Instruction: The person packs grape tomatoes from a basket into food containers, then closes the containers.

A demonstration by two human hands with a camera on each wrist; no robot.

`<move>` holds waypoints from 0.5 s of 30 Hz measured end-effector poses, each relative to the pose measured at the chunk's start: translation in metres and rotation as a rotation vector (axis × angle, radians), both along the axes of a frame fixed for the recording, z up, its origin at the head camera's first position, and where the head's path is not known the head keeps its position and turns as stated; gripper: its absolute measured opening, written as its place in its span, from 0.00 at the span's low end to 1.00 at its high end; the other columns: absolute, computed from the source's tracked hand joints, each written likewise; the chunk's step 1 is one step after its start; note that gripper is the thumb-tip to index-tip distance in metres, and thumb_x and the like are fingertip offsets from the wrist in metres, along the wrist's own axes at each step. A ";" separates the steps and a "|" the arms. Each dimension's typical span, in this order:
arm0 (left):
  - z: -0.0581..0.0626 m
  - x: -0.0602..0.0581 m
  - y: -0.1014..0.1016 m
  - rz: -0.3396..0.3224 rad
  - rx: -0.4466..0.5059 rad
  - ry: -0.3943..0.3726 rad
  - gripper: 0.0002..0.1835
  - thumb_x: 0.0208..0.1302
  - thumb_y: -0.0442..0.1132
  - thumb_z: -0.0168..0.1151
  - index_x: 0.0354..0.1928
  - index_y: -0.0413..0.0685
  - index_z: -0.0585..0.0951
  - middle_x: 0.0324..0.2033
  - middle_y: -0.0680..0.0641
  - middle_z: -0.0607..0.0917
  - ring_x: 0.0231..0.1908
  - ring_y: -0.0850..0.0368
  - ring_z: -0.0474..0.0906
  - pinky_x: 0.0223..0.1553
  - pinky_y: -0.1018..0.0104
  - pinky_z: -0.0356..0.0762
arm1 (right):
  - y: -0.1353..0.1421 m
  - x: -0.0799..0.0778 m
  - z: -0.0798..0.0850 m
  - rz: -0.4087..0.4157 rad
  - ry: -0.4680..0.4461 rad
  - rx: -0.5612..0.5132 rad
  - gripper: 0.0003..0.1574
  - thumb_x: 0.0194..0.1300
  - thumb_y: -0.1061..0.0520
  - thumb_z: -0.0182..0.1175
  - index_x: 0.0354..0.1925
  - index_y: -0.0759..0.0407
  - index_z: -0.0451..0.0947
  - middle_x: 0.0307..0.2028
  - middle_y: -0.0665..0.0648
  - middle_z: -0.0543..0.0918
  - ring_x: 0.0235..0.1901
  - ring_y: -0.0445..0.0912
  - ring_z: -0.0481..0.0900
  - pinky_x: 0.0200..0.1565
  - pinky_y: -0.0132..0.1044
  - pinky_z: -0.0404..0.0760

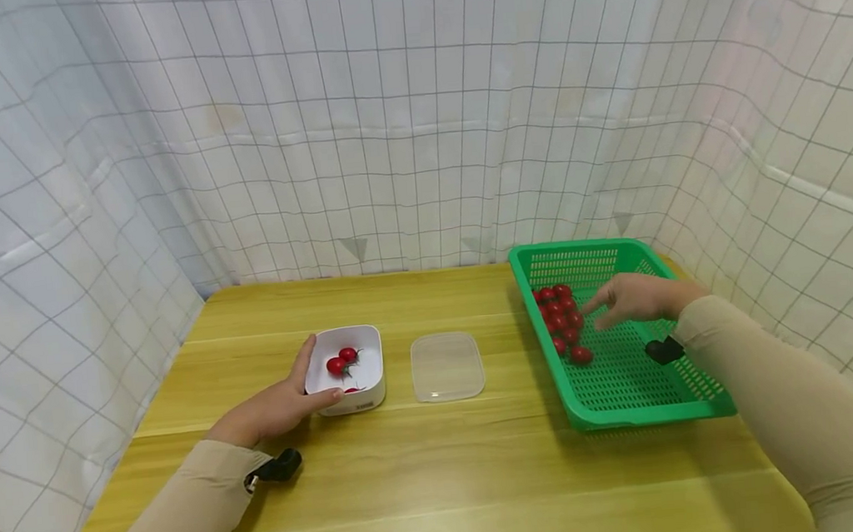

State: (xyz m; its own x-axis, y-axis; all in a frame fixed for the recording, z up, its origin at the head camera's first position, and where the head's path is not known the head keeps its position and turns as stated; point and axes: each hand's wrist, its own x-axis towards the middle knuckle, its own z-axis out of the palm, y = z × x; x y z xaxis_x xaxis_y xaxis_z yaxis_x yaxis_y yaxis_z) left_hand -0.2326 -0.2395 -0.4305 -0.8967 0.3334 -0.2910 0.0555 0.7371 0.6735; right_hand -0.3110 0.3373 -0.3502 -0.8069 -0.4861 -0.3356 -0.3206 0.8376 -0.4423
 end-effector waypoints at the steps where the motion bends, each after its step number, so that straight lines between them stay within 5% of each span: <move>1: 0.000 0.000 0.000 0.003 0.008 -0.001 0.65 0.70 0.67 0.61 0.83 0.53 0.22 0.80 0.23 0.52 0.76 0.25 0.60 0.76 0.31 0.58 | 0.000 -0.001 -0.003 0.004 -0.015 0.003 0.27 0.71 0.47 0.68 0.63 0.55 0.84 0.70 0.67 0.78 0.67 0.68 0.75 0.64 0.68 0.76; 15: -0.002 0.001 -0.001 0.022 0.040 -0.011 0.65 0.70 0.65 0.63 0.83 0.54 0.23 0.81 0.25 0.50 0.76 0.25 0.59 0.77 0.31 0.56 | -0.002 -0.005 -0.035 0.041 -0.109 -0.007 0.28 0.68 0.46 0.71 0.62 0.56 0.85 0.67 0.64 0.81 0.72 0.72 0.67 0.67 0.72 0.70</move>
State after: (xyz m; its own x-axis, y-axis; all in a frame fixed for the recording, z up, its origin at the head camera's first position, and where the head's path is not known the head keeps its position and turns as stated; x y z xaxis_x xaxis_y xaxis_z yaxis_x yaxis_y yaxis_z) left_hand -0.2320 -0.2405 -0.4323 -0.9009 0.3252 -0.2873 0.0323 0.7106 0.7029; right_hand -0.3161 0.3353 -0.3854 -0.7454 -0.5205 -0.4165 -0.3043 0.8216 -0.4821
